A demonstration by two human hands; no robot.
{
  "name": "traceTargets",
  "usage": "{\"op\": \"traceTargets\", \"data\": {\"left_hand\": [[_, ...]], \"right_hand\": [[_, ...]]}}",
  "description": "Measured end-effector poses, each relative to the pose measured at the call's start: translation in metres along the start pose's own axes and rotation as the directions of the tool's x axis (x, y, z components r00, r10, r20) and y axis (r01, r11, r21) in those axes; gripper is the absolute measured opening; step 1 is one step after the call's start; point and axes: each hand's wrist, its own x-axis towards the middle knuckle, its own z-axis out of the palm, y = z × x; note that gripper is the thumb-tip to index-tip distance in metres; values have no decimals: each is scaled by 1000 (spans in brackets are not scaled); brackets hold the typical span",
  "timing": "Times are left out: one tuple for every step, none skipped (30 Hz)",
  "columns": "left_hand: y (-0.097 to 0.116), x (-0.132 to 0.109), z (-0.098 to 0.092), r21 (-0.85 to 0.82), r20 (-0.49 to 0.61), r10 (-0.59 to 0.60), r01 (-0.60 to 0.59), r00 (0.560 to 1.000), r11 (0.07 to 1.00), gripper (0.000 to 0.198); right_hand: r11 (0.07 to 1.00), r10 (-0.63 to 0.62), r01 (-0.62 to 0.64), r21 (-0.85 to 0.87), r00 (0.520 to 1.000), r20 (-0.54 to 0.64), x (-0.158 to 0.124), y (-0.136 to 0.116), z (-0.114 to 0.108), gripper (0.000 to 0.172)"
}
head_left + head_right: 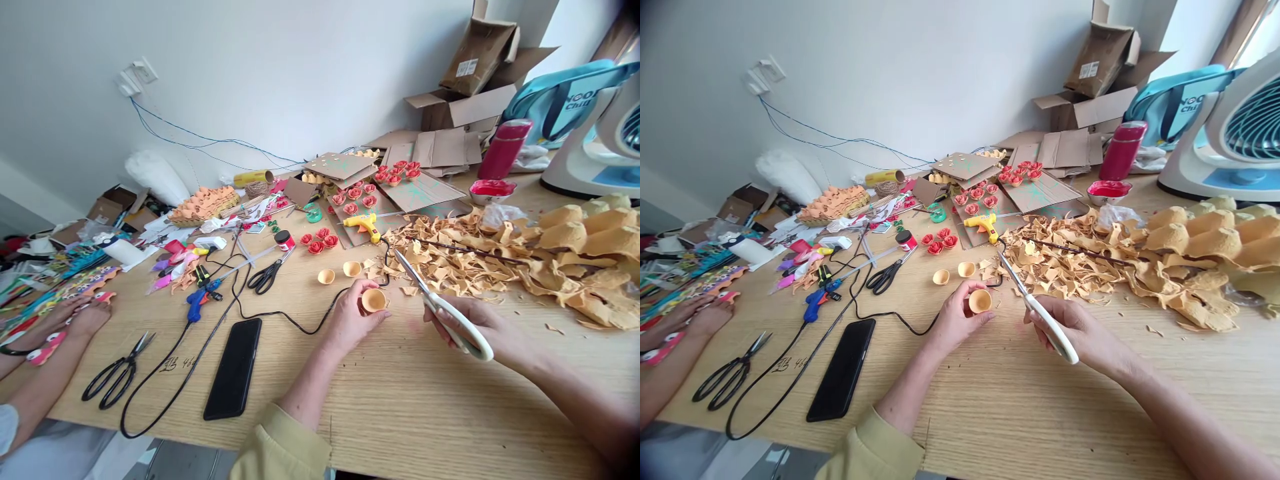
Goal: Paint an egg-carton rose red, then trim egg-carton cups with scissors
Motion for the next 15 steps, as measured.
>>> {"op": "traceTargets", "data": {"left_hand": [[0, 0, 0, -21, 2, 18, -18, 1000, 1000, 44], [-1, 1, 0, -42, 5, 30, -30, 1000, 999, 44], [-2, 1, 1, -65, 7, 34, -33, 999, 997, 45], [-3, 1, 1, -95, 9, 30, -29, 1000, 995, 46], [-5, 2, 2, -128, 11, 23, -22, 1000, 992, 46], [-6, 2, 2, -162, 13, 20, -17, 1000, 987, 47], [-6, 2, 3, -194, 14, 20, -17, 1000, 981, 48], [-6, 2, 3, -222, 13, 22, -18, 1000, 975, 48], [-6, 3, 3, -242, 11, 20, -17, 1000, 970, 49], [-5, 3, 3, -254, 10, 14, -11, 1000, 967, 51], [-4, 3, 3, -262, 4, 0, 1, 1000, 965, 52], [-3, 3, 3, -269, -7, -18, 16, 1000, 963, 53], [-3, 3, 3, -275, -20, -38, 31, 999, 961, 53], [-2, 3, 3, -284, -35, -55, 43, 998, 958, 53], [-1, 3, 3, -297, -50, -64, 47, 997, 954, 53]], "right_hand": [[1000, 1, -1, -15, 1000, -1, 0, 0, 0, 58], [999, 1, -1, -37, 1000, -4, 0, 0, 0, 55], [997, -5, 4, -71, 1000, -13, 0, 1, 0, 53], [993, -18, 15, -117, 999, -29, 0, 2, 0, 51], [984, -41, 32, -176, 998, -48, 0, 2, -1, 48], [969, -67, 49, -243, 995, -68, 1, 3, -1, 45], [947, -92, 61, -315, 992, -85, 1, 3, -1, 42], [921, -112, 66, -384, 989, -97, 2, 4, -1, 41], [891, -124, 64, -449, 987, -105, 2, 4, 0, 40], [860, -131, 57, -507, 985, -111, 2, 4, 0, 39], [829, -136, 48, -558, 984, -116, 3, 5, 0, 40], [799, -144, 43, -600, 982, -122, 3, 5, 1, 41], [774, -154, 41, -632, 980, -125, 3, 5, 1, 41], [753, -166, 42, -657, 978, -127, 3, 5, 1, 42], [737, -179, 47, -674, 975, -128, 2, 5, 2, 42]]}}
